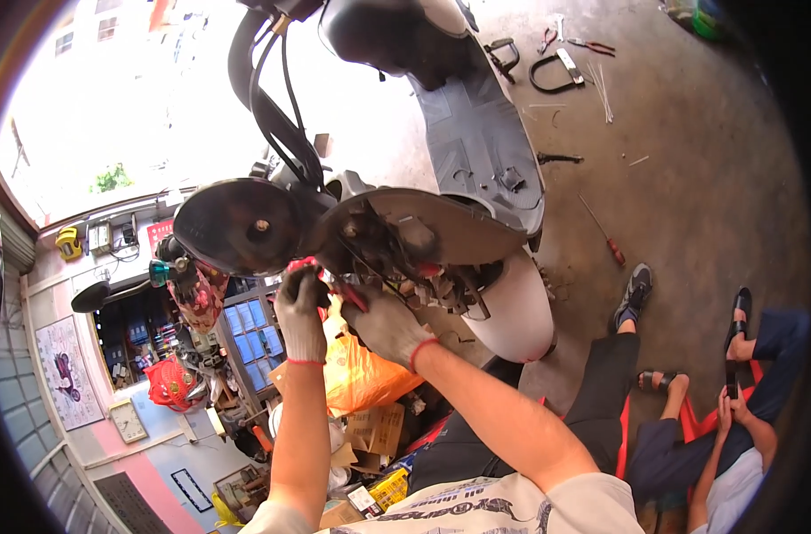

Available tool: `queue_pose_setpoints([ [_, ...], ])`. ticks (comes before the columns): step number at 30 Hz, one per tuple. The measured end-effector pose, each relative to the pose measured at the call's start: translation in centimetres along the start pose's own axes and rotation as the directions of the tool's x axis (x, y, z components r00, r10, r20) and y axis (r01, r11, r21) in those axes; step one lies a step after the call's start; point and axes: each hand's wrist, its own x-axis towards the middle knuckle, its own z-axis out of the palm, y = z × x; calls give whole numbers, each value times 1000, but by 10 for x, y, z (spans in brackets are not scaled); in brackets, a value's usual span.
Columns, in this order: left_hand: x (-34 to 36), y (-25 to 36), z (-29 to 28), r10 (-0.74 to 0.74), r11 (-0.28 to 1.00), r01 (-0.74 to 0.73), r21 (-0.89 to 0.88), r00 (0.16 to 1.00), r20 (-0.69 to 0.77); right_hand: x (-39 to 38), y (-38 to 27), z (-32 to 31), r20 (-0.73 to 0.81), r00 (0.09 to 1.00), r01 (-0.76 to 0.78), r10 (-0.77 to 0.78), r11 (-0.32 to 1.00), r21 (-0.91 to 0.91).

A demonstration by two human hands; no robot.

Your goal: Repairing the front electrical wiring and dashboard assembly of a scooter using pliers and zip ties.

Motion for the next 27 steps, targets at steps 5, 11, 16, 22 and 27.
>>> queue_pose_setpoints([
  [5, -55, -25, 8, -110, 993, 103, 59, 986, 127, -45, 32, -6, -343, 931, 99, -124, 991, -89],
  [11, -122, -36, 57, -367, 930, 356, 92, 877, 311, -84, 55, -38, -425, 897, -58, 123, 985, 163],
  [16, -136, -25, 87, -190, 975, 103, 199, 850, 491, -110, 81, -88, -538, 816, -107, 214, 969, 222],
  [22, -115, 14, 75, -222, 966, 141, 215, 882, 416, -120, 140, -216, -793, 603, -116, 91, 993, 26],
  [27, -107, 89, 56, 94, 944, -194, 265, 933, 348, -108, 196, -299, -869, 487, -382, -90, 873, -304],
])
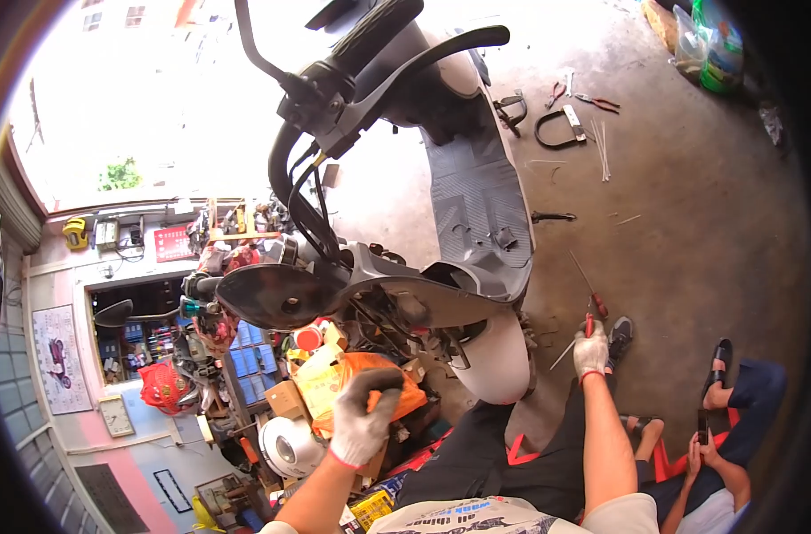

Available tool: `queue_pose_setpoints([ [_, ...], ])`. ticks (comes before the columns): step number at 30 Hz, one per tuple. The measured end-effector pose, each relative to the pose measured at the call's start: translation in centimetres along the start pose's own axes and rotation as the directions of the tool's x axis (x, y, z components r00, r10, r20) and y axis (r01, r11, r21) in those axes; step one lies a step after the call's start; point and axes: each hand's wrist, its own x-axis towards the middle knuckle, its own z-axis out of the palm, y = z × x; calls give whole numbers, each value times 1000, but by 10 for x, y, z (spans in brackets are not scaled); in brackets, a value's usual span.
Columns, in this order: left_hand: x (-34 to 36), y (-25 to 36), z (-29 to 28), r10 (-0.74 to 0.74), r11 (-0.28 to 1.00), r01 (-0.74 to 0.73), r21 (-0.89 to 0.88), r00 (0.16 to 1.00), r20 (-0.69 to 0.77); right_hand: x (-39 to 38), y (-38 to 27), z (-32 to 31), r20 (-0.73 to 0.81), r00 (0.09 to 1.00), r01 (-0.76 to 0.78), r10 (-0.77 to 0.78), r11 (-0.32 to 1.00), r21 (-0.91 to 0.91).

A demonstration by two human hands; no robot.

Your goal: Repairing the front electrical wiring and dashboard assembly of a scooter using pliers and zip ties.

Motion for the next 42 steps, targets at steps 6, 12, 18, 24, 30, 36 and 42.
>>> queue_pose_setpoints([
  [6, 39, 87, -67, 531, 846, -441, 300, 752, -391, 30, 16, 20, 109, 991, -32, 83, 914, -404],
  [12, 119, 145, -108, 386, 719, -175, 673, 905, -177, 0, -142, -9, 11, 993, 110, -119, 944, 310],
  [18, 175, 146, -109, -75, 611, -14, 792, 994, 76, -53, -318, -41, 244, 888, 149, -390, 745, 650],
  [24, 179, 125, -115, 39, 734, -131, 666, 988, 150, -75, -400, -4, 447, 758, -57, -474, 635, 770],
  [30, 180, 130, -118, -49, 820, -50, 571, 986, 158, -83, -418, -6, 396, 774, 183, -493, 774, 606],
  [36, 180, 136, -120, -131, 839, 10, 543, 974, 184, -94, -427, -13, 514, 707, 34, -485, 750, 660],
  [42, 183, 130, -113, -35, 784, -82, 615, 984, 176, -102, -417, -11, 475, 700, 95, -533, 730, 677],
])
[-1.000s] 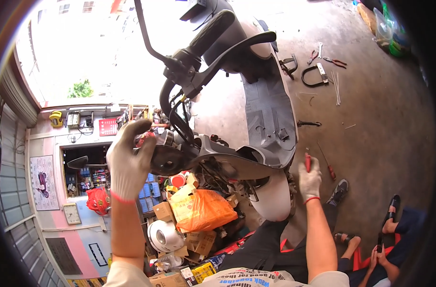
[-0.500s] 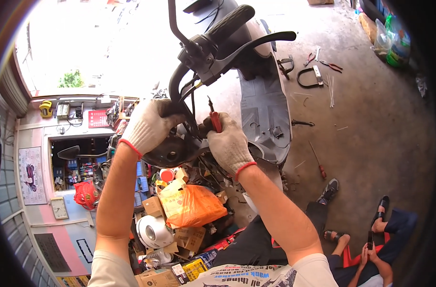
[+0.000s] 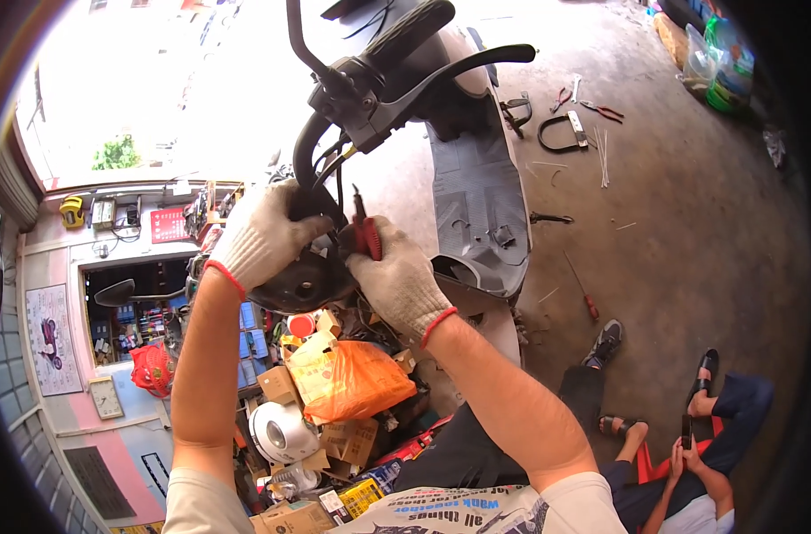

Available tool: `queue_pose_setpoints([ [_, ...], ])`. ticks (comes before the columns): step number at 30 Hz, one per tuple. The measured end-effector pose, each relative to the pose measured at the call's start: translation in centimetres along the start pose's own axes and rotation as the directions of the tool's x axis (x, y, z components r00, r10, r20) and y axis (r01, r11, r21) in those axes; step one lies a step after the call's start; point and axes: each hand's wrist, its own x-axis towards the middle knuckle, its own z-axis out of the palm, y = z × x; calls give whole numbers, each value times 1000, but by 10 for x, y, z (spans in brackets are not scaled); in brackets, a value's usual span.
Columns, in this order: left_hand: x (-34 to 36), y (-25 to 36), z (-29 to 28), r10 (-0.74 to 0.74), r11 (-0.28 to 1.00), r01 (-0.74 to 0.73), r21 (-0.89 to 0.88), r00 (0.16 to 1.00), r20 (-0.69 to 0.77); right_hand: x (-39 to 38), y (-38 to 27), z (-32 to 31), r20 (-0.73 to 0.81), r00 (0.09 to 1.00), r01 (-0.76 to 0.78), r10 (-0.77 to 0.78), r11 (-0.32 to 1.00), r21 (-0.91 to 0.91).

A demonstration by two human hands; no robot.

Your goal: Repairing the front electrical wiring and dashboard assembly of a scooter using pliers and zip ties.

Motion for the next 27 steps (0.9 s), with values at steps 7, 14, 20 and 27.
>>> queue_pose_setpoints([
  [7, 8, 2, 0, -28, 994, 25, 103, 999, 28, 11, 2, -5, -86, 996, -15, 32, 983, 184],
  [14, 17, 2, 5, -83, 986, 76, 149, 996, 44, 11, 0, -17, 56, 998, 30, -42, 979, 201],
  [20, 19, 12, 7, -82, 991, 68, 115, 989, 123, 11, 3, -24, -131, 990, 52, -60, 996, -68],
  [27, 22, 18, 6, -90, 989, 68, 131, 982, 164, 24, 6, -30, 110, 992, -65, 56, 995, 77],
])
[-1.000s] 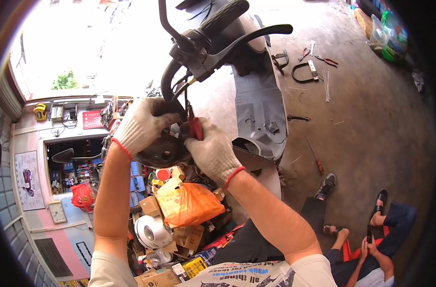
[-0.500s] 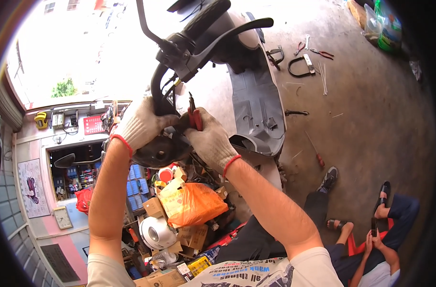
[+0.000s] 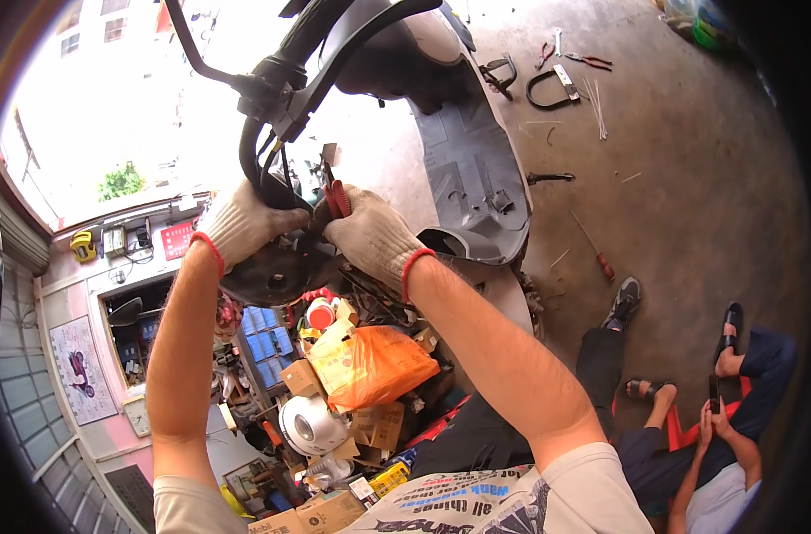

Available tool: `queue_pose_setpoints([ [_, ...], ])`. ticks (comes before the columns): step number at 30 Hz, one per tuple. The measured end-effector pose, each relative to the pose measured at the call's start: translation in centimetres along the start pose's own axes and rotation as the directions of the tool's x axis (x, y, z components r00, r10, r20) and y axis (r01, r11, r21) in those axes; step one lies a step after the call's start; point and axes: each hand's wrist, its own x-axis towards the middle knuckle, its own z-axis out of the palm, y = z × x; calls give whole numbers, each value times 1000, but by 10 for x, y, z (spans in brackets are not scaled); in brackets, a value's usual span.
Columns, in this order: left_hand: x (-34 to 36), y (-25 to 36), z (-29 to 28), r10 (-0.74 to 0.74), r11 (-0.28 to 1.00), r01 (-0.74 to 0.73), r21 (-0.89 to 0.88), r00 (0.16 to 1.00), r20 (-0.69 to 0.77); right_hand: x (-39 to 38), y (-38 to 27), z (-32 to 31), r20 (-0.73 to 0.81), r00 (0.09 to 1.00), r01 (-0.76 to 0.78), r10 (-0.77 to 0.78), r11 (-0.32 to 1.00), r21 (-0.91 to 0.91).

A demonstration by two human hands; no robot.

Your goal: Repairing the front electrical wiring and dashboard assembly of a scooter using pliers and zip ties.

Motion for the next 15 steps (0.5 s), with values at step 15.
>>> queue_pose_setpoints([
  [15, -27, 8, -8, 45, 999, -40, 27, 974, -221, -61, 147, -129, -488, 864, 86, 120, 921, 379],
])
